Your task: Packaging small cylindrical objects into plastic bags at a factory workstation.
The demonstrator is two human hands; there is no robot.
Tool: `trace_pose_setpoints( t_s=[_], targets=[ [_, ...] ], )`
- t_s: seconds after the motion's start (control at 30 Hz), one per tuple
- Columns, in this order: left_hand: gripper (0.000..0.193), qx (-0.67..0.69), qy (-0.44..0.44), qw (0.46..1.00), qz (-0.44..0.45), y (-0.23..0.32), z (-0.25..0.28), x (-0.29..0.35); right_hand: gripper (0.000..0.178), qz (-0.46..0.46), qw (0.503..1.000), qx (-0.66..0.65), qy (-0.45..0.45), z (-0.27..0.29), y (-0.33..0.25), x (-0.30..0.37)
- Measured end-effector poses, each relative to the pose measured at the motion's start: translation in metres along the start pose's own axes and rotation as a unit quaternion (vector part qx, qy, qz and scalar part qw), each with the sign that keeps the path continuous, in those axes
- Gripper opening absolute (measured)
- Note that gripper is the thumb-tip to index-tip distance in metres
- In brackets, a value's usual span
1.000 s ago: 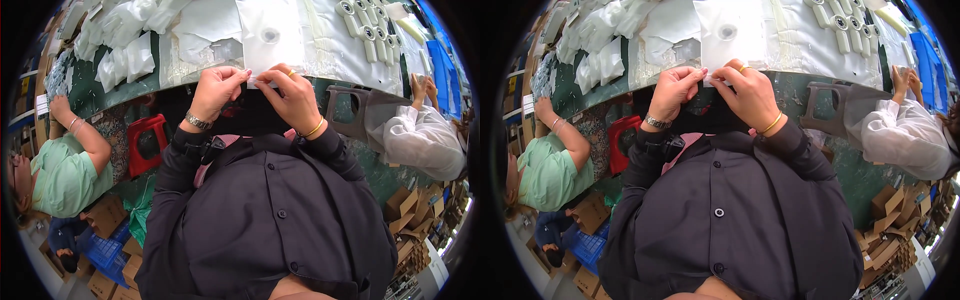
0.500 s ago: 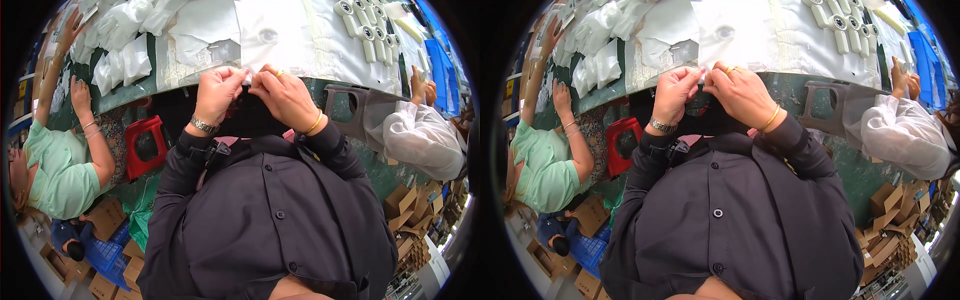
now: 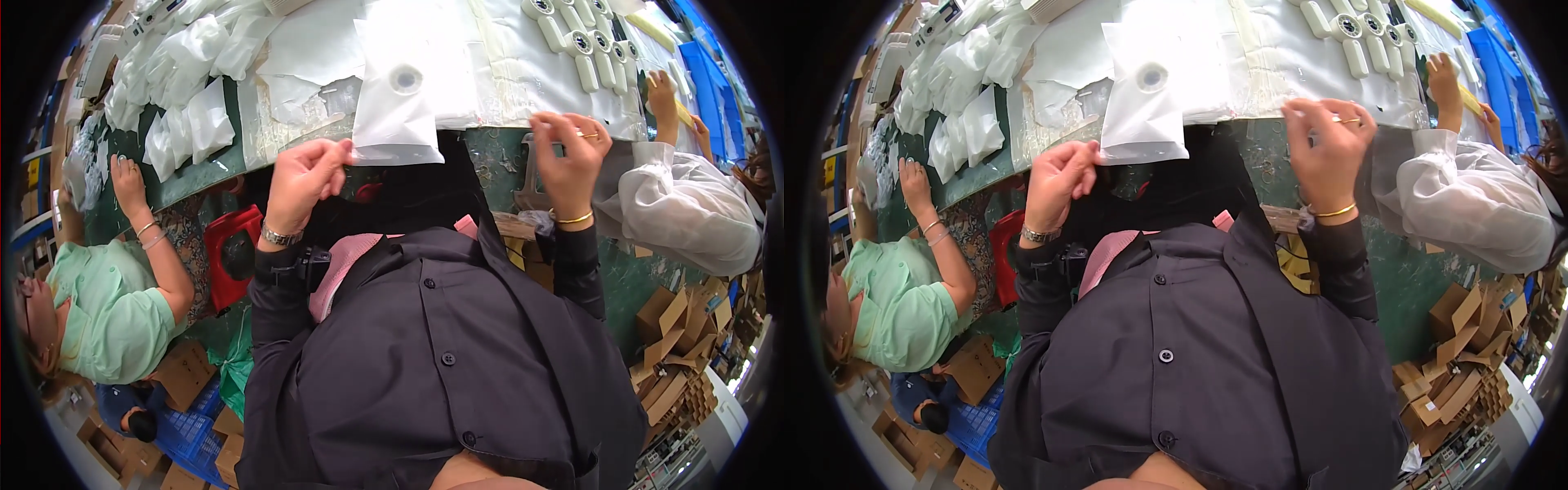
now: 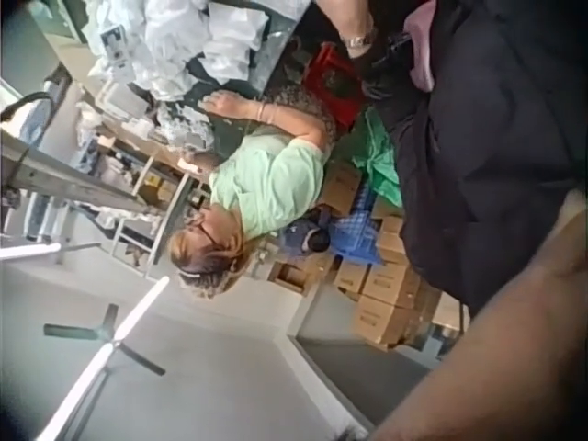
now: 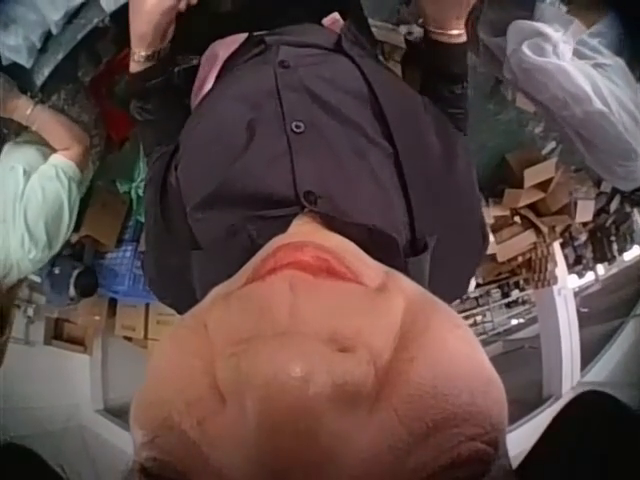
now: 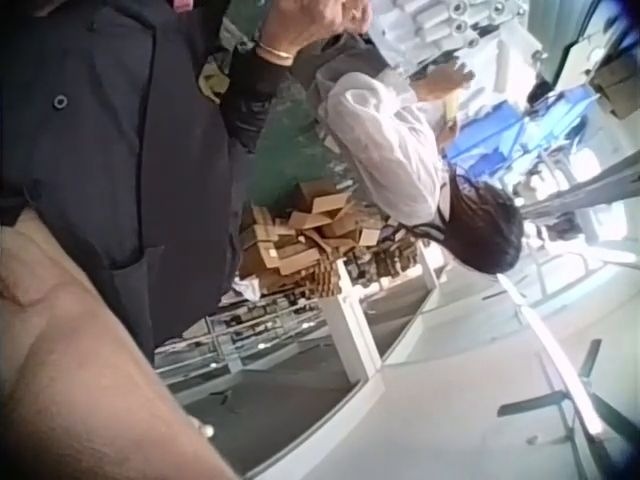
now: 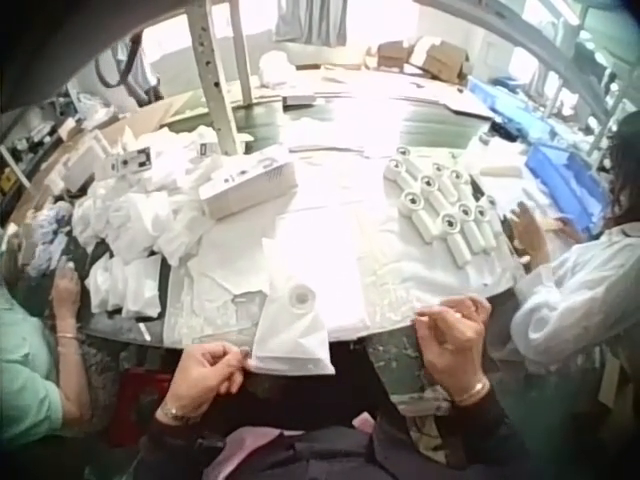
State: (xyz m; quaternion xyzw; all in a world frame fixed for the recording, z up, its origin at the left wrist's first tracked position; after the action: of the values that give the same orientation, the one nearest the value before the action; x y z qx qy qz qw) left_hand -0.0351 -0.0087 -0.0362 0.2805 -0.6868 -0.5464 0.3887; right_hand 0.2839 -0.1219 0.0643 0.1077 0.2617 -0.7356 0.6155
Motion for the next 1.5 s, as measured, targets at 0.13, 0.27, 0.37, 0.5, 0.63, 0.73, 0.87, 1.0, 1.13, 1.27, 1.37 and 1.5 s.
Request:
trace_pose_setpoints(
  t_s=[0.13, 0.27, 0.37, 0.5, 0.63, 0.73, 0.87, 1.0, 1.13, 1.27, 1.37, 1.5],
  targets=[
    [0.014, -0.232, 0.156, 0.928, -0.247, 0.047, 0.02, 0.007, 0.045, -0.004, 0.992, -0.127, 0.005, -0.022, -0.04, 0.011],
    [0.034, -0.585, 0.079, 0.63, -0.504, 0.099, -0.045, 0.015, 0.043, 0.074, 0.988, -0.132, -0.01, -0.04, -0.091, 0.007],
    [0.041, -0.531, 0.023, 0.685, -0.498, 0.09, -0.053, 0.002, 0.041, 0.116, 0.982, -0.147, 0.0, -0.053, -0.101, 0.001],
    [0.034, -0.496, 0.042, 0.696, -0.517, 0.088, -0.053, -0.007, 0.03, 0.139, 0.968, -0.207, 0.024, -0.057, -0.103, -0.009],
    [0.015, -0.42, 0.13, 0.768, -0.465, 0.09, -0.04, -0.016, 0.009, 0.03, 0.958, -0.283, -0.015, -0.062, -0.091, -0.026],
    [0.006, -0.371, 0.185, 0.804, -0.426, 0.087, -0.033, -0.028, 0.013, -0.087, 0.951, -0.292, -0.046, -0.075, -0.077, -0.042],
    [0.017, -0.31, 0.235, 0.852, -0.349, 0.074, -0.02, -0.051, 0.028, -0.248, 0.874, -0.4, -0.116, -0.099, -0.064, -0.051],
    [0.023, -0.37, 0.266, 0.831, -0.319, 0.067, -0.018, -0.063, 0.032, -0.22, 0.91, -0.344, -0.071, -0.106, -0.062, -0.056],
    [0.025, -0.425, 0.275, 0.809, -0.298, 0.063, -0.021, -0.07, 0.033, -0.236, 0.91, -0.325, -0.106, -0.117, -0.058, -0.059],
    [0.019, -0.438, 0.267, 0.814, -0.272, 0.063, -0.02, -0.071, 0.032, -0.21, 0.924, -0.298, -0.114, -0.125, -0.06, -0.067],
    [0.019, -0.462, 0.305, 0.772, -0.313, 0.083, -0.026, -0.066, 0.027, -0.189, 0.935, -0.274, -0.121, -0.134, -0.046, -0.069],
    [0.039, -0.475, 0.229, 0.722, -0.447, 0.103, -0.055, -0.043, 0.019, -0.181, 0.936, -0.272, -0.132, -0.119, -0.055, -0.066]
  ],
)
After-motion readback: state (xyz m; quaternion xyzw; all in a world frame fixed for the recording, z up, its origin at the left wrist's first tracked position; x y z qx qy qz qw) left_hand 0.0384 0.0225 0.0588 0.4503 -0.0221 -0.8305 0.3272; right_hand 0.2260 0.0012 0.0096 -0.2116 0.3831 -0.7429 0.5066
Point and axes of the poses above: each hand's wrist, its own x-axis away from the middle knuckle, its own z-axis out of the back of the hand, y = z × x, the point moved 9 cm from there along -x, towards the middle knuckle, and after that the axes turned 11 degrees about -z, right-handed, at the moved point
